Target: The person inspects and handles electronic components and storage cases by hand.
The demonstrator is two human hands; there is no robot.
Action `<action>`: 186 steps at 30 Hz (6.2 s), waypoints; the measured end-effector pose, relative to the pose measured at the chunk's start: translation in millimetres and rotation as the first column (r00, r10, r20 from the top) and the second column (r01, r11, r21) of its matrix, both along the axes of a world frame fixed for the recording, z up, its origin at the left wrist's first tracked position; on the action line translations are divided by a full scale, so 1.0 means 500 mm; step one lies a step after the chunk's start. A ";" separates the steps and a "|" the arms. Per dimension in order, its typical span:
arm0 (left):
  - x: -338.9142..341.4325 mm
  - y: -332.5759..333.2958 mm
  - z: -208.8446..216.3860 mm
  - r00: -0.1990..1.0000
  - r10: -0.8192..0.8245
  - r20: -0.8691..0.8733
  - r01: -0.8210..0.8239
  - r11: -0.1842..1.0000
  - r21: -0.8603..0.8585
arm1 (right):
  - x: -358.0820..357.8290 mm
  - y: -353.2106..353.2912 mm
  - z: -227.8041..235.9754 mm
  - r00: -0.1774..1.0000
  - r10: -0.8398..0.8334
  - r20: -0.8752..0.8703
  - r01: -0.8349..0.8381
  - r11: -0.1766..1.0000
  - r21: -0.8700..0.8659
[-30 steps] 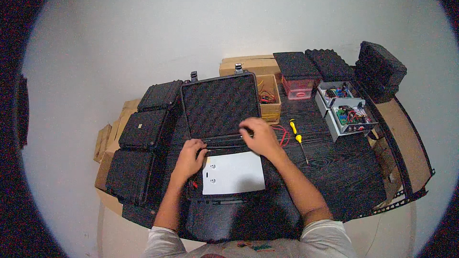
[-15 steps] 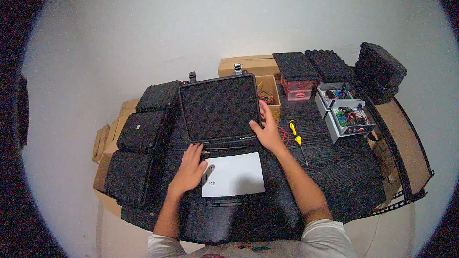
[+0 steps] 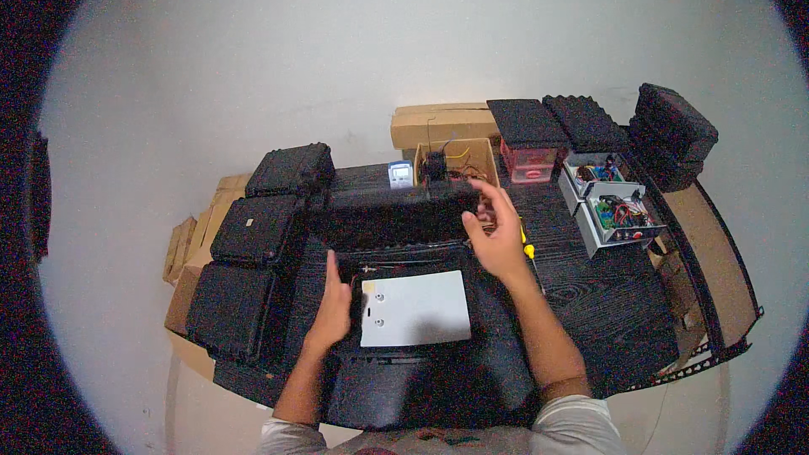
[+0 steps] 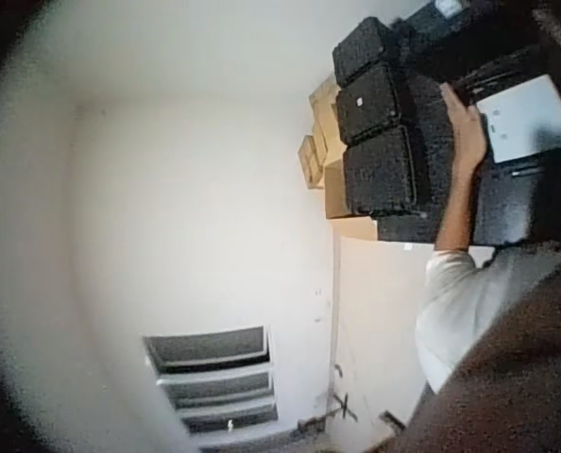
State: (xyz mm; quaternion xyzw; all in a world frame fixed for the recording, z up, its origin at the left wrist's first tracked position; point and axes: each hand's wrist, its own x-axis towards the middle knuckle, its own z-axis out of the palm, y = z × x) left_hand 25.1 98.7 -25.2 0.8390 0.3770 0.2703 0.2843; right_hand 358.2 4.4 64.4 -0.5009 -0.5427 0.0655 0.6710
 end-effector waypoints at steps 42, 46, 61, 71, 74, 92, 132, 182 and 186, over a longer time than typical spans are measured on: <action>-0.146 -0.103 -0.034 0.928 -0.271 0.256 0.275 0.961 0.018 | -0.192 -0.340 -0.243 0.948 0.029 0.316 0.120 0.888 -0.443; -0.138 -0.106 -0.047 0.897 -0.287 0.337 0.287 0.957 0.052 | -0.182 -0.334 -0.281 0.910 -0.026 0.414 0.173 0.931 -0.322; -0.094 -0.185 -0.060 0.691 0.155 0.706 0.098 0.948 -0.304 | -0.184 -0.333 -0.279 0.946 0.100 0.309 0.021 0.930 -0.367; -0.312 -0.106 0.099 0.615 0.152 0.774 -0.509 0.826 0.243 | -0.304 -0.192 -0.125 0.779 0.395 0.487 -0.411 0.908 -0.079; -0.495 -0.032 0.055 0.542 0.175 0.822 -0.536 0.825 0.178 | -0.392 -0.110 -0.061 0.618 0.613 0.492 -0.650 0.751 -0.120; -0.818 0.172 -0.019 0.345 0.259 0.902 -0.431 0.897 -0.092 | -0.664 0.108 -0.086 0.453 0.747 0.487 -0.742 0.618 -0.258; -0.514 0.050 0.135 0.862 0.507 -0.004 -0.387 0.662 0.642 | -0.187 -0.121 -0.300 0.843 0.522 0.129 -0.429 0.799 -0.422; -0.178 0.683 0.149 0.854 0.516 -0.068 -0.406 0.743 0.532 | -0.182 -0.111 -0.320 0.814 0.567 0.127 -0.422 0.727 -0.542; -0.152 0.709 0.142 0.814 0.575 -0.087 -0.444 0.712 0.544 | -0.182 -0.110 -0.318 0.812 0.571 0.117 -0.427 0.719 -0.548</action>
